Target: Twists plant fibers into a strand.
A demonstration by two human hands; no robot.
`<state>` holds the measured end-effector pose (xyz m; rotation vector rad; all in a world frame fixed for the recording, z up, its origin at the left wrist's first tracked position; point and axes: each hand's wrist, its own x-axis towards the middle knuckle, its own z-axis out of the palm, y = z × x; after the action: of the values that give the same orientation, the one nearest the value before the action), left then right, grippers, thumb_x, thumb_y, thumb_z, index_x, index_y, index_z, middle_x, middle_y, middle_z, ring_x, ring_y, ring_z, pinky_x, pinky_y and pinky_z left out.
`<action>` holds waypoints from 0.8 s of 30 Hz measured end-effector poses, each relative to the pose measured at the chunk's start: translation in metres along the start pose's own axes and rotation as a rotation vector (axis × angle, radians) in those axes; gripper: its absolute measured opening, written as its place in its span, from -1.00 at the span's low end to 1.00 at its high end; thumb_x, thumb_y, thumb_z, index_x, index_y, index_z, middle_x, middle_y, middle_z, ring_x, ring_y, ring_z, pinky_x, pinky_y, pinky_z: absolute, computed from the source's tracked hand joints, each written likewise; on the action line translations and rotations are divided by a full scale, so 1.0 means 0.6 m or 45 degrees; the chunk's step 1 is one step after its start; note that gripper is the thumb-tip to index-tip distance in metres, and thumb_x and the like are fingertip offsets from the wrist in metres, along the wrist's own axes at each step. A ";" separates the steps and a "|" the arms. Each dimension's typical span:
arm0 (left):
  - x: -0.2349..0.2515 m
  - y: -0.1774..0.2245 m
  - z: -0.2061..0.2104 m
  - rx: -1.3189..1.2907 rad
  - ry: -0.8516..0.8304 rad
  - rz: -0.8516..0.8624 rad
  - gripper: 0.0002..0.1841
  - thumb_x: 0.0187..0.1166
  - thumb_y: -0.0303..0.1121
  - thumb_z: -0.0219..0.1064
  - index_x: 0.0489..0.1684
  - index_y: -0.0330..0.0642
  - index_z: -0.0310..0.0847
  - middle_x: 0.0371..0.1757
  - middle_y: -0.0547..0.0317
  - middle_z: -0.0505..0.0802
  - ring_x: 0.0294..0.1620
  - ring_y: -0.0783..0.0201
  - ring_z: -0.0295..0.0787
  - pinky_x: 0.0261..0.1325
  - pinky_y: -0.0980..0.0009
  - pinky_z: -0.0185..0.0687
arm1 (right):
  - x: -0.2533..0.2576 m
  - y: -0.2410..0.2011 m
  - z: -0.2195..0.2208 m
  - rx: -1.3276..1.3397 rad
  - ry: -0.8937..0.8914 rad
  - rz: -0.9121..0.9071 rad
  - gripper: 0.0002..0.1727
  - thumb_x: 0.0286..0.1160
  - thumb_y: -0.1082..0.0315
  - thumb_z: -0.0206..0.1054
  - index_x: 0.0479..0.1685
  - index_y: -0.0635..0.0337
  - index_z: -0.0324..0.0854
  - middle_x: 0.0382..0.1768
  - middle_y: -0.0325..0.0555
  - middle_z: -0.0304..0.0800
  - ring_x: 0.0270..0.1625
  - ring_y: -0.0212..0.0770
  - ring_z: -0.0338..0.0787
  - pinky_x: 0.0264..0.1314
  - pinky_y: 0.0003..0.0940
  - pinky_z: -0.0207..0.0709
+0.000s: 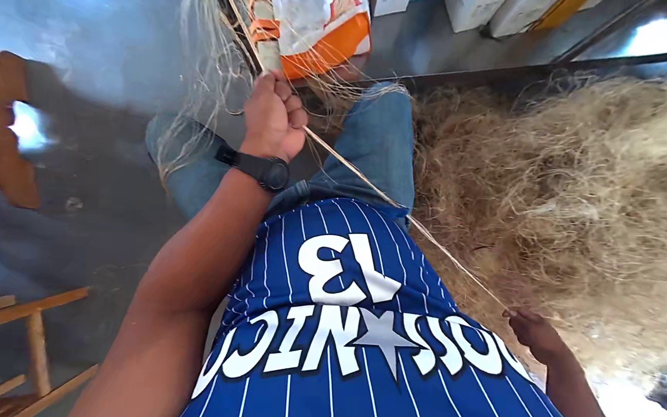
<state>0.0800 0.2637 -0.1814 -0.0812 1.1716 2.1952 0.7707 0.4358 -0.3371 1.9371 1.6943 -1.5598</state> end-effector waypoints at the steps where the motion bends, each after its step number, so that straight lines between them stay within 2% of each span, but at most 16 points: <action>1: -0.004 0.008 0.000 -0.009 -0.003 -0.001 -0.68 0.95 -0.19 -0.33 -0.15 0.04 0.31 -0.67 0.43 0.33 -0.77 0.50 0.18 -0.71 0.62 0.18 | -0.007 0.020 -0.011 0.007 0.033 0.040 -0.73 0.85 0.30 0.02 -0.01 0.17 0.64 -0.70 -0.44 0.30 -0.75 -0.53 0.20 -0.72 -0.60 0.09; 3: -0.014 0.018 0.003 -0.014 -0.018 -0.004 -0.68 0.95 -0.20 -0.35 -0.16 0.04 0.29 -0.67 0.43 0.32 -0.78 0.50 0.18 -0.70 0.62 0.18 | -0.019 0.041 -0.032 -0.083 0.115 0.117 -0.72 0.86 0.26 0.03 0.02 0.16 0.66 -0.68 -0.42 0.32 -0.74 -0.51 0.21 -0.70 -0.56 0.11; 5: -0.028 0.019 0.008 -0.021 -0.042 -0.015 -0.68 0.94 -0.20 -0.34 -0.19 0.05 0.28 -0.68 0.42 0.32 -0.79 0.50 0.17 -0.72 0.62 0.17 | -0.024 0.051 -0.062 -0.331 0.244 0.193 -0.68 0.86 0.23 0.06 0.13 0.18 0.70 -0.54 -0.25 0.46 -0.62 -0.38 0.31 -0.57 -0.38 0.23; 6: -0.038 0.018 0.011 -0.034 -0.060 -0.024 -0.68 0.94 -0.19 -0.33 -0.18 0.05 0.30 -0.67 0.43 0.33 -0.78 0.50 0.18 -0.72 0.61 0.18 | -0.027 0.052 -0.080 -0.439 0.346 0.209 -0.67 0.86 0.23 0.07 0.17 0.22 0.71 -0.40 -0.07 0.57 -0.49 -0.25 0.42 -0.41 -0.21 0.35; 7: -0.047 0.017 0.013 -0.050 -0.072 -0.038 -0.69 0.95 -0.19 -0.31 -0.17 0.05 0.30 -0.66 0.43 0.33 -0.78 0.50 0.18 -0.72 0.62 0.18 | -0.032 0.047 -0.098 -0.485 0.470 0.208 -0.65 0.85 0.27 0.09 0.22 0.32 0.69 -0.17 0.22 0.70 -0.25 0.00 0.59 -0.15 0.06 0.46; 8: -0.056 0.015 0.015 -0.068 -0.079 -0.058 -0.70 0.95 -0.18 -0.29 -0.17 0.06 0.31 -0.66 0.43 0.34 -0.77 0.50 0.19 -0.72 0.62 0.20 | -0.037 0.038 -0.118 -0.508 0.593 0.211 -0.63 0.83 0.31 0.11 0.24 0.42 0.69 0.08 0.48 0.73 0.07 0.30 0.72 0.19 0.33 0.49; 9: -0.066 0.012 0.018 -0.082 -0.081 -0.081 -0.70 0.95 -0.16 -0.28 -0.15 0.06 0.31 -0.66 0.43 0.33 -0.77 0.50 0.20 -0.72 0.62 0.21 | -0.041 0.025 -0.137 -0.532 0.698 0.229 -0.61 0.82 0.32 0.11 0.26 0.49 0.67 0.24 0.59 0.67 0.31 0.45 0.66 0.41 0.44 0.37; 10: -0.076 0.009 0.020 -0.088 -0.089 -0.098 -0.70 0.95 -0.15 -0.29 -0.14 0.07 0.32 -0.67 0.43 0.33 -0.78 0.50 0.19 -0.72 0.62 0.21 | -0.041 0.009 -0.157 -0.633 0.774 0.277 -0.58 0.82 0.28 0.12 0.27 0.50 0.66 0.33 0.59 0.63 0.46 0.48 0.60 0.53 0.47 0.29; 12: -0.098 0.001 0.021 -0.073 -0.130 -0.124 -0.69 0.95 -0.15 -0.29 -0.11 0.07 0.34 -0.65 0.43 0.34 -0.76 0.49 0.21 -0.71 0.61 0.24 | -0.027 -0.039 -0.193 -0.970 0.848 0.364 -0.50 0.77 0.11 0.15 0.26 0.42 0.69 0.39 0.55 0.63 0.55 0.49 0.54 0.55 0.53 0.29; 13: -0.110 -0.003 0.022 -0.048 -0.148 -0.140 -0.70 0.95 -0.14 -0.28 -0.09 0.07 0.35 -0.63 0.43 0.36 -0.75 0.49 0.23 -0.71 0.60 0.25 | -0.020 -0.082 -0.201 -1.042 0.877 0.297 -0.46 0.73 0.07 0.18 0.30 0.42 0.67 0.39 0.59 0.60 0.54 0.56 0.51 0.52 0.60 0.27; 14: -0.123 -0.009 0.025 -0.019 -0.154 -0.159 -0.70 0.95 -0.14 -0.26 -0.07 0.07 0.37 -0.62 0.43 0.36 -0.74 0.49 0.24 -0.71 0.60 0.25 | -0.018 -0.146 -0.193 -1.005 0.906 0.166 -0.41 0.72 0.05 0.19 0.45 0.40 0.59 0.46 0.63 0.51 0.59 0.60 0.43 0.56 0.63 0.20; 17: -0.139 -0.034 0.031 0.056 -0.129 -0.231 -0.71 0.96 -0.14 -0.24 -0.05 0.04 0.37 -0.63 0.42 0.34 -0.77 0.49 0.18 -0.73 0.60 0.18 | -0.036 -0.415 -0.074 -0.811 0.908 -0.390 -0.36 0.80 0.02 0.07 0.65 0.32 0.43 0.57 0.51 0.44 0.66 0.47 0.40 0.66 0.51 0.16; 19: -0.132 -0.045 0.034 0.092 -0.118 -0.256 -0.70 0.96 -0.13 -0.25 -0.05 0.03 0.37 -0.64 0.42 0.33 -0.78 0.49 0.15 -0.74 0.61 0.14 | -0.045 -0.585 0.048 -0.654 0.724 -0.813 -0.45 0.86 0.10 0.04 0.57 0.35 0.48 0.45 0.47 0.58 0.52 0.38 0.59 0.59 0.41 0.34; 20: -0.129 -0.049 0.034 0.118 -0.128 -0.257 -0.70 0.96 -0.13 -0.25 -0.05 0.04 0.37 -0.64 0.42 0.33 -0.78 0.49 0.15 -0.74 0.61 0.15 | -0.050 -0.661 0.115 -0.598 0.566 -0.999 -0.48 0.87 0.12 0.03 0.53 0.35 0.52 0.38 0.41 0.67 0.43 0.30 0.69 0.54 0.32 0.45; 22: -0.126 -0.054 0.030 0.183 -0.177 -0.246 -0.71 0.96 -0.12 -0.24 -0.02 0.03 0.37 -0.63 0.42 0.34 -0.76 0.48 0.17 -0.71 0.60 0.18 | -0.066 -0.799 0.258 -0.443 0.143 -1.273 -0.52 0.87 0.10 0.04 0.44 0.25 0.62 0.26 0.10 0.82 0.26 -0.07 0.85 0.45 -0.03 0.69; 24: -0.130 -0.055 0.021 0.254 -0.239 -0.223 -0.72 0.95 -0.12 -0.23 -0.02 0.03 0.36 -0.64 0.43 0.32 -0.75 0.48 0.15 -0.69 0.58 0.15 | -0.089 -0.919 0.401 -0.259 -0.333 -1.367 -0.54 0.88 0.11 0.04 0.39 0.25 0.63 0.17 0.00 0.85 0.13 -0.18 0.89 0.29 -0.16 0.77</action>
<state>0.1634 0.2470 -0.1712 0.1007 1.2214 1.8810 0.2018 0.4391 -0.1338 0.6179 2.7877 -1.6408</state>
